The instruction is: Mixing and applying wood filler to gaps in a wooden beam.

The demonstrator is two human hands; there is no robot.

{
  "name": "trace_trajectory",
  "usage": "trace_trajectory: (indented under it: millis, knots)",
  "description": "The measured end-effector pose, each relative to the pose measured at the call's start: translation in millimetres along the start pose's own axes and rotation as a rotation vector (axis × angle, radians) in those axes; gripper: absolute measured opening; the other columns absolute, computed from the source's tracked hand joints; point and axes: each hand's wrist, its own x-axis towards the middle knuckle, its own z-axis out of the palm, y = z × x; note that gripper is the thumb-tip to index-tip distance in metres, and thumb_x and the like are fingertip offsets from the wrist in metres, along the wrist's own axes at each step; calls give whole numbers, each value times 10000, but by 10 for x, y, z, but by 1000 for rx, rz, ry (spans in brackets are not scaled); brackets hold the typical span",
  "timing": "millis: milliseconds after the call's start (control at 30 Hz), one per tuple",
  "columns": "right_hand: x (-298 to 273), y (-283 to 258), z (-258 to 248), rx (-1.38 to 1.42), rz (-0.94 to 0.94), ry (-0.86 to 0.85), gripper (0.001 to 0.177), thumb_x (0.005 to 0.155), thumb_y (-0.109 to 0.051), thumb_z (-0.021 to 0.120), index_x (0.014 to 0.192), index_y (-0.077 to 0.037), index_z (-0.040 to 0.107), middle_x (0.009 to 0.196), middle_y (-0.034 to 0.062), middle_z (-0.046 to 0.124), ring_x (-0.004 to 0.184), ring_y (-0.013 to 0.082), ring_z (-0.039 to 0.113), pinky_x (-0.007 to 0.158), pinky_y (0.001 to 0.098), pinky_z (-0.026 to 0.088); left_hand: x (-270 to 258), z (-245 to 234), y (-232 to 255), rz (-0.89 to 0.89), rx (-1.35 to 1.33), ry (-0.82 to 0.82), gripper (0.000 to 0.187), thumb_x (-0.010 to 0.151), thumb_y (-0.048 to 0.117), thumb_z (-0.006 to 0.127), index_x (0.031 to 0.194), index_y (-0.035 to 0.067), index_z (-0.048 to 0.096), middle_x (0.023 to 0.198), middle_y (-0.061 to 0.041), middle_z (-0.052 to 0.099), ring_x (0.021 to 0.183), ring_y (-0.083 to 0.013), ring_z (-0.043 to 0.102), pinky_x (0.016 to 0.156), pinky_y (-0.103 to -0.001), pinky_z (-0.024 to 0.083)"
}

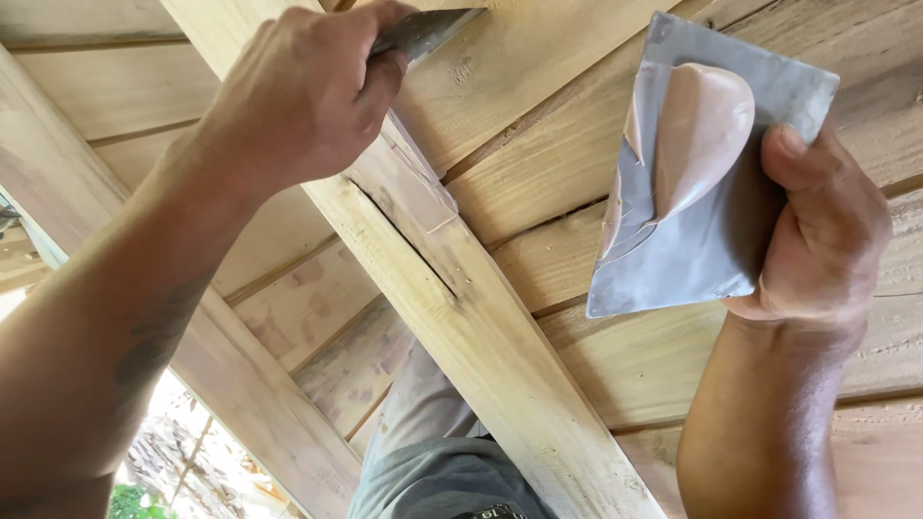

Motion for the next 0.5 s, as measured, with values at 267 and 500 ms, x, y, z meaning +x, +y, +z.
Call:
trace_trajectory:
  millis: [267,500]
  knots:
    - [13,-17,106,-64,-2,31,389,1157,-152,503,1423,126,452,1227,201,629,1051,264,659,957,366,587,-58,77,23,-29,14,-19,260,1053,119,582,1267,23,694,669,-185,668,571,-313,674,597,-437,542]
    - [40,-45,153,-158,-19,-90,435,1147,-178,492,1481,91,421,1284,196,607,1110,268,653,1014,368,564,-92,147,133,-12,34,-28,279,1017,50,571,1270,-32,657,695,-200,671,520,-302,648,562,-444,526]
